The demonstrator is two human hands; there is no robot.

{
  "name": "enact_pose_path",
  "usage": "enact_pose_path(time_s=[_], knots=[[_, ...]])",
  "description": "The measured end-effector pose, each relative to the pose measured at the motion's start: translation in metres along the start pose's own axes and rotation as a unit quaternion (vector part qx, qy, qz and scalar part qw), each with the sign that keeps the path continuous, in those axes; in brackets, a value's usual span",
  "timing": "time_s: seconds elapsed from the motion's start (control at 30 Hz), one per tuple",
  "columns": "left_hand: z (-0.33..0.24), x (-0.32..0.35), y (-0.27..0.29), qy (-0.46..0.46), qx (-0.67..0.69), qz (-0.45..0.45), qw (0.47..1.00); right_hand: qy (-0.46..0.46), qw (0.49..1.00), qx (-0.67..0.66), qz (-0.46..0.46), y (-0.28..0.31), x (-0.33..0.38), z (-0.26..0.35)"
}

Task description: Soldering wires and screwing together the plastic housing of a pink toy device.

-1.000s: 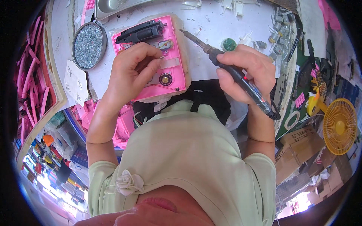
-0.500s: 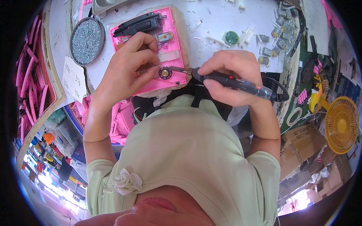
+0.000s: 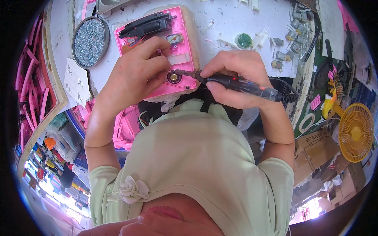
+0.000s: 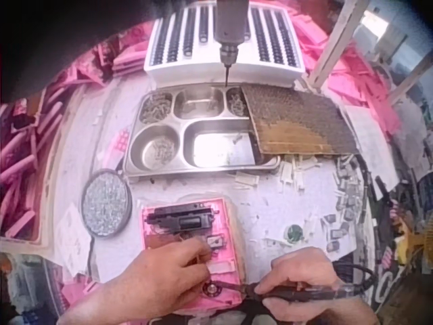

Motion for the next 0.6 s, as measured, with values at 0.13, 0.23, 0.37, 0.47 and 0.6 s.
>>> enact_pose_path(time_s=[0.13,0.23,0.37,0.47,0.6], knots=[[-0.002,-0.001,0.001,-0.005,0.000,0.010,1.000,-0.021,1.000,0.010,0.003,0.000,-0.002,0.000],[-0.002,-0.001,0.001,-0.007,-0.018,0.009,1.000,-0.037,0.999,0.008,0.008,0.001,-0.003,0.001],[-0.002,0.000,0.001,-0.003,-0.028,0.015,0.999,-0.045,0.999,-0.010,-0.009,0.005,0.001,0.002],[-0.001,0.001,0.001,0.000,-0.023,0.018,1.000,-0.037,0.999,-0.003,-0.019,0.010,0.004,0.000],[-0.002,-0.001,0.003,0.000,-0.026,0.020,0.999,-0.025,0.999,0.009,-0.041,0.016,0.007,0.003]])
Point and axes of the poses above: each hand's wrist, its own x-axis away from the middle knuckle, its own y-axis out of the back of the hand, z = x × y, the point moved 8 cm from there along -x, towards the middle knuckle, and after that the axes turned 7 degrees about -z, right-handed, at the moved point
